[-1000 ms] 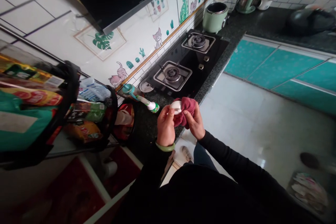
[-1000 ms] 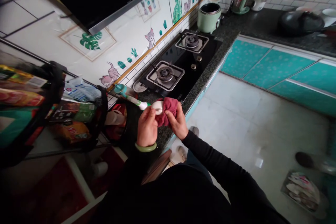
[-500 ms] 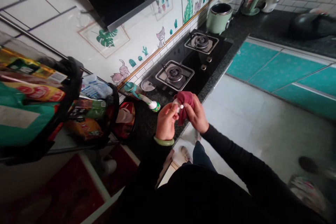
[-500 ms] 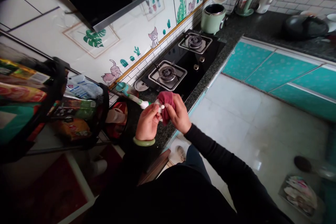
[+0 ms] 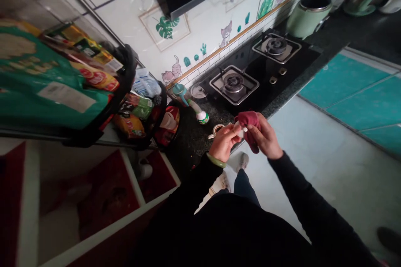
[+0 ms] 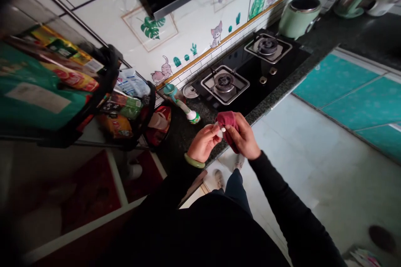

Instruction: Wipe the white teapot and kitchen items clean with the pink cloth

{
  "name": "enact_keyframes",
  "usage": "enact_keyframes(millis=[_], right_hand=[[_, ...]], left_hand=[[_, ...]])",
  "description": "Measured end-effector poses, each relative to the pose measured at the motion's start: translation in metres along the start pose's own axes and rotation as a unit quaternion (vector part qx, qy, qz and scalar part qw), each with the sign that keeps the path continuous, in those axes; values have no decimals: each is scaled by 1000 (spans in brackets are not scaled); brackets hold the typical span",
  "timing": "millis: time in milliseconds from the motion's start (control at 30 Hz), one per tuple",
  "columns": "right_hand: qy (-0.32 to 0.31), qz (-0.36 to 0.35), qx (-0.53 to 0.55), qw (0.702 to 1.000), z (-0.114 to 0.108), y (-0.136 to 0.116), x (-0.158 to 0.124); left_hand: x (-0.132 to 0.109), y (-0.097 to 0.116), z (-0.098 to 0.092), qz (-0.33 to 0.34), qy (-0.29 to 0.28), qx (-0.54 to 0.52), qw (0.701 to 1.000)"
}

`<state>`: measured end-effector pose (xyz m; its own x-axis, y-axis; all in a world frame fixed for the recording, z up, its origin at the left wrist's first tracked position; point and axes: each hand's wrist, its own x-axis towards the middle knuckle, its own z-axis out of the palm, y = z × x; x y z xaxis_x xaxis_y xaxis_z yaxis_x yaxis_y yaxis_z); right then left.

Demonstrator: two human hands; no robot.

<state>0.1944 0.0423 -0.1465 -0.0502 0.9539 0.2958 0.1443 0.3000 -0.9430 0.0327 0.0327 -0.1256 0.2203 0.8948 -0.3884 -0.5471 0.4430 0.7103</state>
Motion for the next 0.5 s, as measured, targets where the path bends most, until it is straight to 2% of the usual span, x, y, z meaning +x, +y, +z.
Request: enact_keyframes(millis=[100, 133, 200, 267, 367, 500], right_hand=[[144, 7, -20, 989, 47, 14, -37], [170, 11, -23, 985, 61, 18, -49], [162, 4, -38, 986, 79, 23, -64], [118, -16, -50, 992, 80, 22, -67], [58, -27, -51, 997, 62, 14, -57], [120, -23, -76, 990, 44, 2, -40]], left_hand=[[4, -11, 1, 31, 37, -39, 998], [5, -13, 1, 36, 48, -46, 997], [8, -13, -1, 50, 73, -47, 995], [11, -9, -5, 64, 88, -37, 993], [13, -3, -11, 86, 104, -32, 990], [11, -7, -11, 124, 132, -20, 983]])
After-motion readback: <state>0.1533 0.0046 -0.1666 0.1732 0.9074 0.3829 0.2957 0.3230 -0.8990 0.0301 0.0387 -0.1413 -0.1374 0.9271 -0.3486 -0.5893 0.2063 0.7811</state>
